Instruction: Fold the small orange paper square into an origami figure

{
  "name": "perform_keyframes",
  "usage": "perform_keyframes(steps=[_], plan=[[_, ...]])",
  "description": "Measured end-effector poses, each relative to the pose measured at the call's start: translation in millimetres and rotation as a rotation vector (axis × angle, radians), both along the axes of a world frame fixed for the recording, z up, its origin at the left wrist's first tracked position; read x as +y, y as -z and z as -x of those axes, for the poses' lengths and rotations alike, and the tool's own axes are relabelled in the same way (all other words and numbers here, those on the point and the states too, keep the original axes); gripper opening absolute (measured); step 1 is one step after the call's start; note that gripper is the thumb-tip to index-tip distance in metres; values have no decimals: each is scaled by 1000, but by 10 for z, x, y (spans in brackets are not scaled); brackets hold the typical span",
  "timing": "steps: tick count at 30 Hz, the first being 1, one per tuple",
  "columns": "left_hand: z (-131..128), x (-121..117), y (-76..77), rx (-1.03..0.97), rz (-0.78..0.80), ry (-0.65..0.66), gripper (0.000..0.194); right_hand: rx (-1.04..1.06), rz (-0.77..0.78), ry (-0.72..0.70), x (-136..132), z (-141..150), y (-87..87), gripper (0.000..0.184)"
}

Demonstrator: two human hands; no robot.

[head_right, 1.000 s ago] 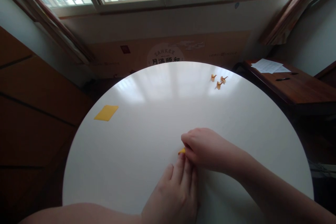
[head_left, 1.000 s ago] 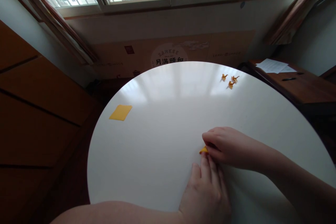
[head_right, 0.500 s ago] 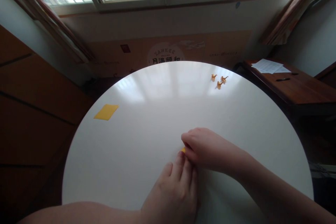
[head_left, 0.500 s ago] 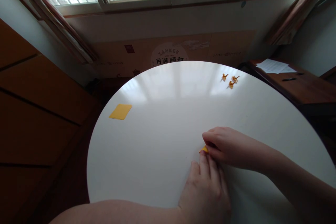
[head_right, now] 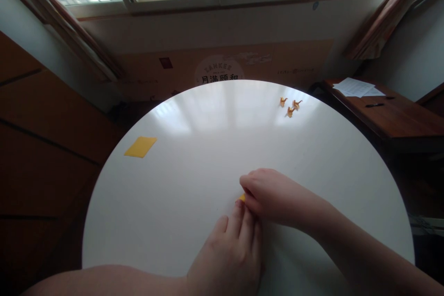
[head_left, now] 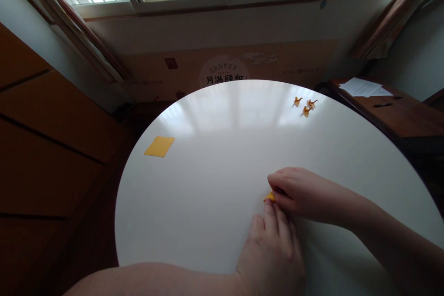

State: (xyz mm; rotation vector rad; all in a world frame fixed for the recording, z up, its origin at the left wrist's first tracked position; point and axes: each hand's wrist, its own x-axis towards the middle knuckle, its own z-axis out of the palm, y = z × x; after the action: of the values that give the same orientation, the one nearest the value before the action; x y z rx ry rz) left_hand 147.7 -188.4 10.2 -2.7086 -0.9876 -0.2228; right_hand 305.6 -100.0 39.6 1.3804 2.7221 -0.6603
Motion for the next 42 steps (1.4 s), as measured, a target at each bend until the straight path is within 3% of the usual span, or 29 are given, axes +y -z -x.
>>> perform_keyframes(steps=[42], plan=[[-20,1,-11,-16,-2,4,42,3,7,-26,10,-15,1,23]])
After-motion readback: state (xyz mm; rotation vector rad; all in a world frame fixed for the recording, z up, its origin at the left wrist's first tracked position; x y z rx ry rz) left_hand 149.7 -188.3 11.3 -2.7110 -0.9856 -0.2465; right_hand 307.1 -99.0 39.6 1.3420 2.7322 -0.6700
